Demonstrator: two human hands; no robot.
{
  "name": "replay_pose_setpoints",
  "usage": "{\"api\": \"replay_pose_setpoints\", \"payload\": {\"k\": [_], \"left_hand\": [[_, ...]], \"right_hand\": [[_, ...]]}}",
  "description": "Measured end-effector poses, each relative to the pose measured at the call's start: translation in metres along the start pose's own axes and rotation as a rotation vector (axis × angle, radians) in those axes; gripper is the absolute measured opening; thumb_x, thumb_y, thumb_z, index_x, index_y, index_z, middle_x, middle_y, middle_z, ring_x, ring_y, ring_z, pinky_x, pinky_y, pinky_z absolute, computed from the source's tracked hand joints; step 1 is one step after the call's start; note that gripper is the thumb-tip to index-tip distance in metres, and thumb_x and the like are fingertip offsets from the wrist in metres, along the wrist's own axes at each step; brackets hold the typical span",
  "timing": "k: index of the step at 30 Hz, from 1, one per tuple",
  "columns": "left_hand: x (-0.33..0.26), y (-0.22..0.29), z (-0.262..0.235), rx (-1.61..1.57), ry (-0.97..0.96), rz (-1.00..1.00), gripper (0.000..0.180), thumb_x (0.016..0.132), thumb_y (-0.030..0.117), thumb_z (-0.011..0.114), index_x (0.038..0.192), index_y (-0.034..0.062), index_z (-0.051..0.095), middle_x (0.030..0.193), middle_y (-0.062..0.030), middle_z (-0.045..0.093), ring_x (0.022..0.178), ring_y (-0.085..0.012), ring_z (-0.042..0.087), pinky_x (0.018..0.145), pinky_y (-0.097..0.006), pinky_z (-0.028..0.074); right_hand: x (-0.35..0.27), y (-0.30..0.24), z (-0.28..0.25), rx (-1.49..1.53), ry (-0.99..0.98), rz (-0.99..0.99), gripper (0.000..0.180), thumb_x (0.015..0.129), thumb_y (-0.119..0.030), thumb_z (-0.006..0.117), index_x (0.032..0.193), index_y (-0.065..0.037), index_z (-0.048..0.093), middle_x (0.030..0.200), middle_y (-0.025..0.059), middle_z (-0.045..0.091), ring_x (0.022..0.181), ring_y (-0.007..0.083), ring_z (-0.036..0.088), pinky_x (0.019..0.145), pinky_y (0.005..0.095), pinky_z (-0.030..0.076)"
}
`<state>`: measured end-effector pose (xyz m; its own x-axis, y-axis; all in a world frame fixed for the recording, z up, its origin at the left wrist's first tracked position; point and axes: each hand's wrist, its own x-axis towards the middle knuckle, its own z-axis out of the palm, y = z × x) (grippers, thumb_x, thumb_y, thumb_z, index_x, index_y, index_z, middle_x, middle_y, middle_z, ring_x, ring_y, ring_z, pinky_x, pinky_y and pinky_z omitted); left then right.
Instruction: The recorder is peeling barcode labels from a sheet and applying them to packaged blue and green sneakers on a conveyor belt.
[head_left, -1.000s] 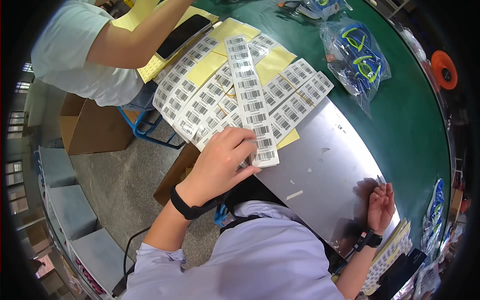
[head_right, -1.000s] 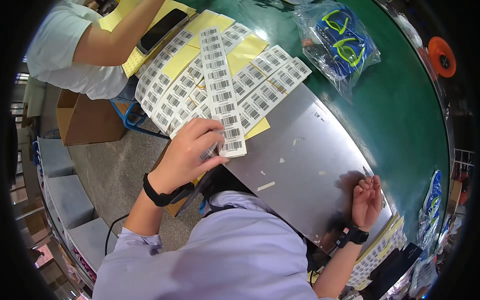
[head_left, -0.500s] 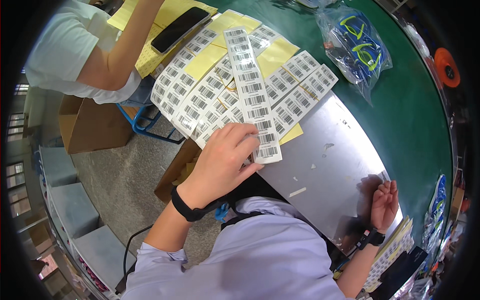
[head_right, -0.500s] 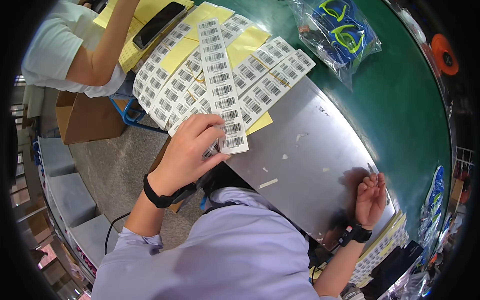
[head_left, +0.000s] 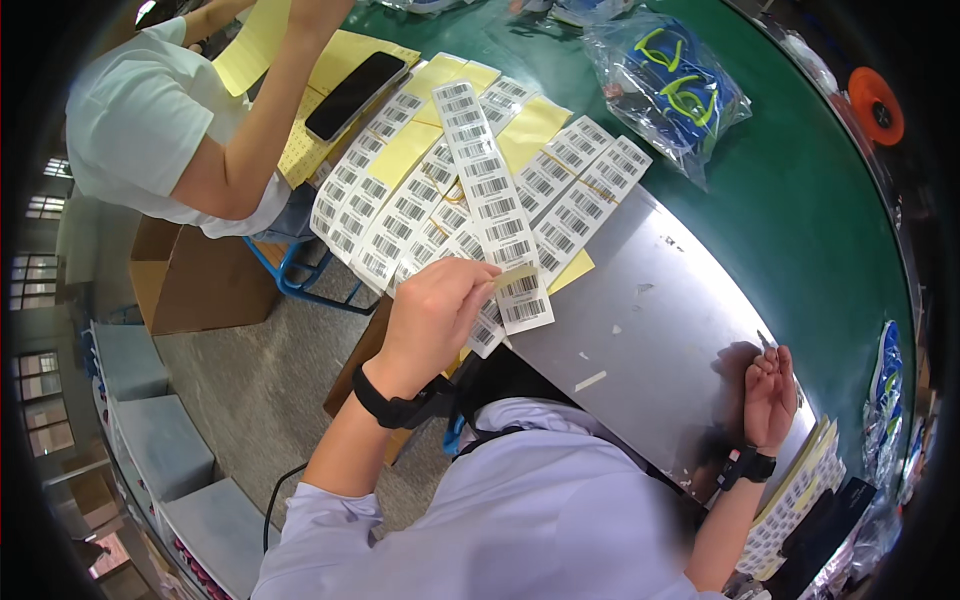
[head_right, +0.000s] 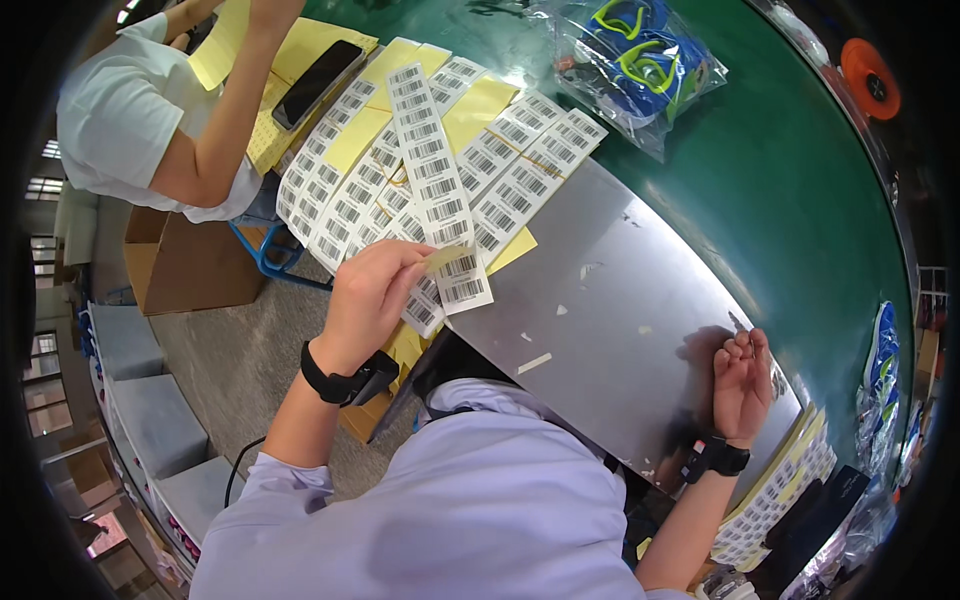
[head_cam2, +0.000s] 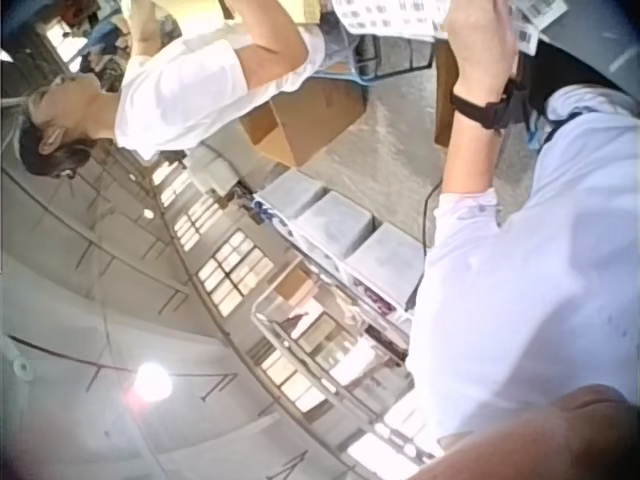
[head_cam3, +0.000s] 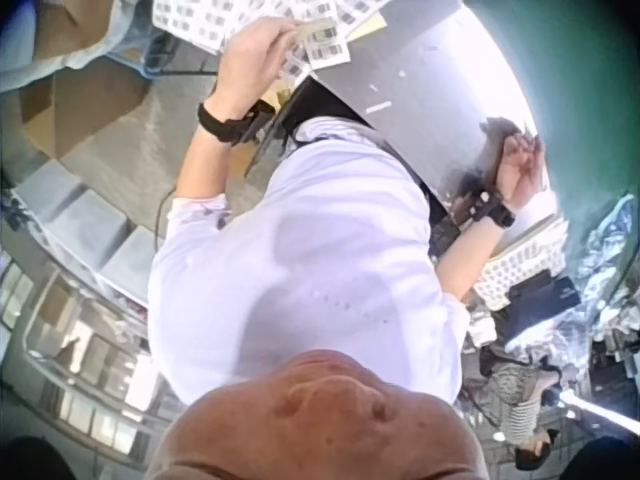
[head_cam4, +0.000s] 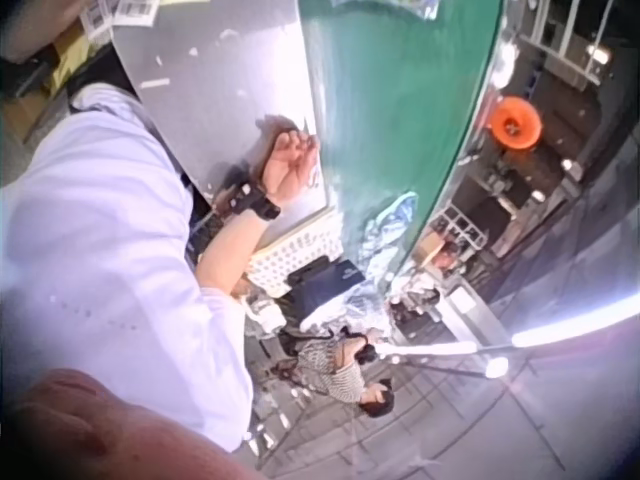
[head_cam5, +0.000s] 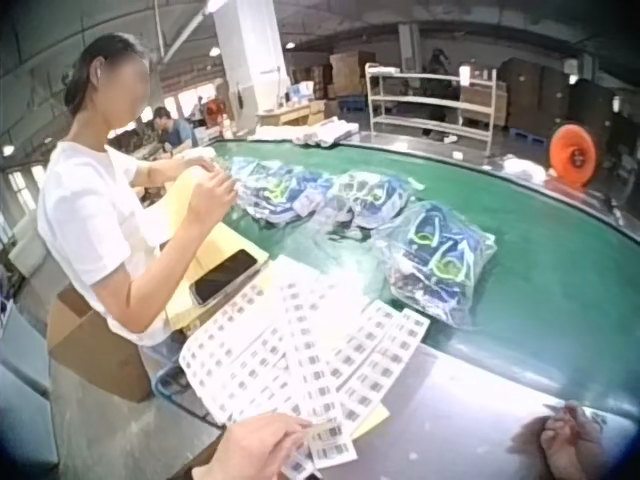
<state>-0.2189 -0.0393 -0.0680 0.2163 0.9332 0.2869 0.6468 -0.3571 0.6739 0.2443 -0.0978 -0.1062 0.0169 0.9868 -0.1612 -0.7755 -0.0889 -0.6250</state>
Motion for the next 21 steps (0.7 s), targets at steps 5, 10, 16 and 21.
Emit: {"api": "replay_pose_setpoints", "payload": {"k": [5, 10, 16, 21], "left_hand": [[0.005, 0.016, -0.012, 0.064, -0.017, -0.121, 0.005, 0.083, 0.0, 0.068, 0.085, -0.0025, 0.063, 0.086, -0.0138, 0.069, 0.075, -0.0263, 0.066, 0.067, -0.032, 0.051], [0.009, 0.024, -0.014, 0.117, -0.207, -0.106, 0.008, 0.084, 0.005, 0.07, 0.088, -0.0018, 0.067, 0.085, -0.0129, 0.069, 0.073, -0.0252, 0.065, 0.067, -0.032, 0.05], [0.01, 0.046, -0.019, 0.109, -0.295, -0.213, 0.016, 0.092, 0.011, 0.061, 0.098, -0.0031, 0.065, 0.082, -0.0187, 0.065, 0.073, -0.0308, 0.062, 0.067, -0.035, 0.049], [0.049, 0.053, -0.029, 0.117, 0.032, -0.185, 0.011, 0.09, 0.005, 0.063, 0.096, -0.0041, 0.066, 0.087, -0.0136, 0.07, 0.079, -0.0208, 0.068, 0.075, -0.03, 0.052]], "right_hand": [[-0.001, 0.002, 0.005, -0.067, 0.078, -0.023, 0.024, 0.099, -0.012, 0.052, 0.12, 0.001, 0.05, 0.106, 0.0097, 0.054, 0.091, 0.016, 0.051, 0.087, 0.0306, 0.046], [-0.001, 0.001, 0.017, -0.152, 0.052, -0.021, 0.018, 0.099, -0.011, 0.052, 0.113, 0.0, 0.053, 0.102, 0.0092, 0.058, 0.091, 0.0159, 0.055, 0.085, 0.0307, 0.048], [-0.003, 0.006, 0.02, -0.143, 0.071, -0.04, 0.014, 0.098, -0.01, 0.052, 0.107, 0.0, 0.056, 0.097, 0.0092, 0.06, 0.088, 0.0163, 0.058, 0.083, 0.031, 0.05], [-0.007, 0.009, 0.024, -0.117, 0.069, -0.052, 0.013, 0.099, -0.012, 0.052, 0.104, 0.0, 0.056, 0.095, 0.0098, 0.061, 0.084, 0.016, 0.059, 0.08, 0.031, 0.051]]}}
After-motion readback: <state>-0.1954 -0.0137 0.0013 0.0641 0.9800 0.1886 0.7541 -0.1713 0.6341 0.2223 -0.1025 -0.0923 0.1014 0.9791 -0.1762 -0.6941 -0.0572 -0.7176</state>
